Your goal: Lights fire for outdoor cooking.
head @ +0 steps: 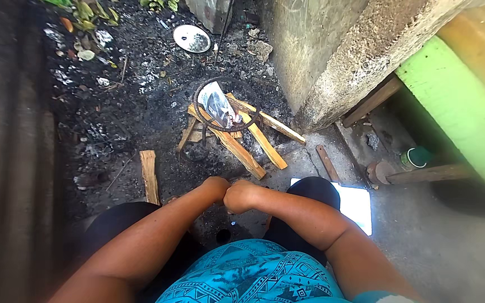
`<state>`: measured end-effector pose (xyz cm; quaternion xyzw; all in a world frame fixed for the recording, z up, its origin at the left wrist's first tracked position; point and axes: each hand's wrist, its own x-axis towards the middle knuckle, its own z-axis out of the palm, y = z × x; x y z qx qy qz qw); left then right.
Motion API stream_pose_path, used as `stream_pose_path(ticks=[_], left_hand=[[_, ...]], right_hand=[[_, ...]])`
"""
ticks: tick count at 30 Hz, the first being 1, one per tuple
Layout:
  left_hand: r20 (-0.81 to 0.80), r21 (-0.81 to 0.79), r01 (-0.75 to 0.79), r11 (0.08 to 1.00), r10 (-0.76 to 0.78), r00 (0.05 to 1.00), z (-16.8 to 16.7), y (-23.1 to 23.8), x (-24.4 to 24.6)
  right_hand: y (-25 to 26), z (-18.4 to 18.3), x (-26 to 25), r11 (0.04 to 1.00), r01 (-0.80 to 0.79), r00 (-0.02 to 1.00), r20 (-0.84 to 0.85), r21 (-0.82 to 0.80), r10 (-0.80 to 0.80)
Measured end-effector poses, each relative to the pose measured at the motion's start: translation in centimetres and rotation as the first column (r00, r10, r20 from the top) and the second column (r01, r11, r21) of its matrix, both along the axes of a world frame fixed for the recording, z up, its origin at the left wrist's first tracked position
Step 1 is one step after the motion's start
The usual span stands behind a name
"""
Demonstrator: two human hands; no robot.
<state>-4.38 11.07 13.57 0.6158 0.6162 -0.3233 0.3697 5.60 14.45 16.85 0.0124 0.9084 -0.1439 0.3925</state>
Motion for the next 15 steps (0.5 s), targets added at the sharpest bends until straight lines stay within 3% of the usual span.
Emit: stream_pose_path(ticks=[15], left_hand=[[-0.013, -0.088, 0.022, 0.996, -0.024, 1.0, 0.37, 0.2, 0.32]], right_hand=[[0.07, 0.22, 0.28, 1.0, -0.024, 1.0, -0.013, -0.013, 0.024]])
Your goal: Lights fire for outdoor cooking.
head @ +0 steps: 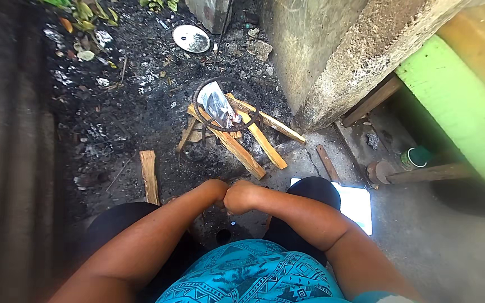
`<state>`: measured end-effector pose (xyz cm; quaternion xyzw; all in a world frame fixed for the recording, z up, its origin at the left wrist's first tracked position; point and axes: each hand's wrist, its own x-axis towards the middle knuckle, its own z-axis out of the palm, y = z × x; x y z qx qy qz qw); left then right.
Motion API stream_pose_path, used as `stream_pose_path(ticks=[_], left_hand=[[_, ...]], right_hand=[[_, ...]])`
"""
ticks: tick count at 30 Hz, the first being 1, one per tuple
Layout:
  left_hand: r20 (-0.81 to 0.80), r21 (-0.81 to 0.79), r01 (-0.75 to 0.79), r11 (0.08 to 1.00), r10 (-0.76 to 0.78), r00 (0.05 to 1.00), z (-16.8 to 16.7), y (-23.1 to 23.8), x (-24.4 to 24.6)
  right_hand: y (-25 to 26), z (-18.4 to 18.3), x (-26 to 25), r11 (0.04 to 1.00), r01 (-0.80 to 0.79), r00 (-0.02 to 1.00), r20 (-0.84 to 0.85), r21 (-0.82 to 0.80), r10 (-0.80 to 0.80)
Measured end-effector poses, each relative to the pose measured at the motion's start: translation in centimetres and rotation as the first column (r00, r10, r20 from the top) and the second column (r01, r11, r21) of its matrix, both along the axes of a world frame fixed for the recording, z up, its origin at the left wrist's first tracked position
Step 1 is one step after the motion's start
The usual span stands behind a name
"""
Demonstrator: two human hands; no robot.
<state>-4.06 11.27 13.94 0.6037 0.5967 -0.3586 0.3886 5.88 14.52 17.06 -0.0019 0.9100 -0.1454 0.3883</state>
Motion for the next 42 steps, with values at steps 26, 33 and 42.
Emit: stream_pose_path(ticks=[26, 33, 42], left_hand=[[-0.013, 0.073, -0.017, 0.997, 0.018, 1.0, -0.92, -0.05, -0.39], [-0.032, 0.075, -0.01, 0.997, 0.013, 0.999, -0.72, -0.14, -0.1], [-0.029, 0.08, -0.007, 0.997, 0.01, 1.0, -0.65, -0.32, -0.09]], right_hand=[[0.0, -0.38, -0.34, 1.0, 0.002, 1.0, 0.008, 0.011, -0.002], [-0.07, -0.26, -0.25, 1.0, 0.011, 1.0, 0.018, 0.015, -0.012], [-0.18, -0.01, -0.25, 1.0, 0.005, 1.0, 0.027, 0.014, -0.005]])
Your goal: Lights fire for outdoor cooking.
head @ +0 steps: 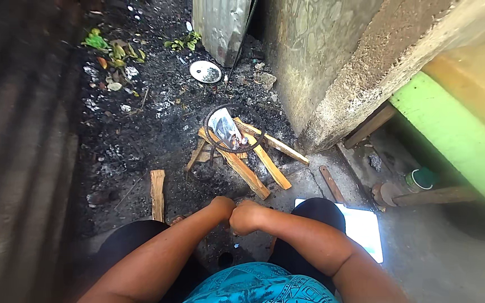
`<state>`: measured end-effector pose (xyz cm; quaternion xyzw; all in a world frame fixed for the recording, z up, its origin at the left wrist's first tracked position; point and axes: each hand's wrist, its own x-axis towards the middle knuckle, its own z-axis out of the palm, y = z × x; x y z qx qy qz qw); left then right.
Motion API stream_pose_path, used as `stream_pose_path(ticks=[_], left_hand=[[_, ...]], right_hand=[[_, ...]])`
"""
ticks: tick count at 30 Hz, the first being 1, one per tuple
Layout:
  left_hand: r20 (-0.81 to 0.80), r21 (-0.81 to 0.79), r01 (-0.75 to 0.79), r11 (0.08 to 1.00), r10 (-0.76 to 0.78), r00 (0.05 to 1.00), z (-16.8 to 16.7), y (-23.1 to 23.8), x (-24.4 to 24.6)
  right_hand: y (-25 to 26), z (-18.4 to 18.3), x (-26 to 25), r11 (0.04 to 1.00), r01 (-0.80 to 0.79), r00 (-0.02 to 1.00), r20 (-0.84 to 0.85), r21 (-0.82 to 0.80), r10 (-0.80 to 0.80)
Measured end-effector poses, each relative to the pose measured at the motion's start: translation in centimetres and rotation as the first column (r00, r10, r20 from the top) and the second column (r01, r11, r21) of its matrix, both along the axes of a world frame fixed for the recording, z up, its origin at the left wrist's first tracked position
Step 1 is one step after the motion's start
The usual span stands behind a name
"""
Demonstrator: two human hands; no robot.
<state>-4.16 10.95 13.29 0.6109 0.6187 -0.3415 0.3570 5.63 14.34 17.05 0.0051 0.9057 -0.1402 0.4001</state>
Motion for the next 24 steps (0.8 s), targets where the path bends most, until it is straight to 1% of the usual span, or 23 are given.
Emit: stream_pose_path(ticks=[4, 24], left_hand=[[-0.003, 0.008, 0.0, 1.0, 0.0, 1.0, 0.48, -0.05, 0.1], [-0.014, -0.003, 0.004, 1.0, -0.004, 1.0, -0.02, 0.07, 0.1]], right_hand=[[0.07, -0.07, 0.04, 1.0, 0.017, 1.0, -0.016, -0.012, -0.017], [-0.08, -0.15, -0.02, 1.0, 0.004, 1.0, 0.006, 0.011, -0.004]])
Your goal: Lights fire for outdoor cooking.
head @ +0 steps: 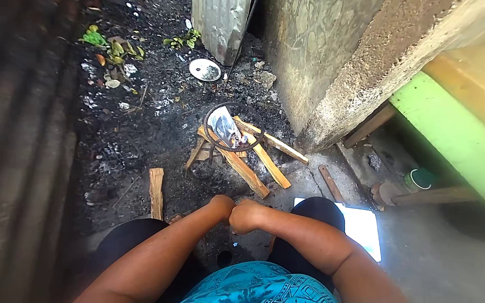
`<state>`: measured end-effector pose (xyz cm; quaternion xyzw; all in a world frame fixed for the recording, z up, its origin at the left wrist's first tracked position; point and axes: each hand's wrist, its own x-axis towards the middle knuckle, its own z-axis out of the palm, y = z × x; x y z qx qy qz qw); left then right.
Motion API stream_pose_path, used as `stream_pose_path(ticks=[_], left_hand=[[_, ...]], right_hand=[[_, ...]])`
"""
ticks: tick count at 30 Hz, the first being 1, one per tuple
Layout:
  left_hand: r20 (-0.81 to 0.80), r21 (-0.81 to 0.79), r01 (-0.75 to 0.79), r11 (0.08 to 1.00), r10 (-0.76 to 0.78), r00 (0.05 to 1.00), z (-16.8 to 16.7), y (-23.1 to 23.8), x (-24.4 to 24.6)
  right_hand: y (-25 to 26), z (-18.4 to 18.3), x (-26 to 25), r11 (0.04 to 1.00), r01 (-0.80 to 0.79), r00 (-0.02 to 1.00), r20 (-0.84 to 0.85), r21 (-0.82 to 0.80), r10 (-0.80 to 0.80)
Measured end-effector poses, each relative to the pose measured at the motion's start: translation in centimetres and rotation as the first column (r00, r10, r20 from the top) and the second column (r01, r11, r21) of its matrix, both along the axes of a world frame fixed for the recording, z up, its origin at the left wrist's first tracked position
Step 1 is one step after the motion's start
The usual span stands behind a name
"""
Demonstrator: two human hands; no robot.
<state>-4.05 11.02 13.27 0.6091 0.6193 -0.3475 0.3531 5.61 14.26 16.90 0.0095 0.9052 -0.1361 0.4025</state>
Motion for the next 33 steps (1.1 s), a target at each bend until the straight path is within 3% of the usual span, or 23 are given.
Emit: stream_pose_path(ticks=[33], left_hand=[[-0.021, -0.025, 0.025, 0.999, -0.026, 0.999, 0.01, -0.18, 0.04]], right_hand=[[0.02, -0.33, -0.06, 1.0, -0.017, 1.0, -0.005, -0.011, 0.016]])
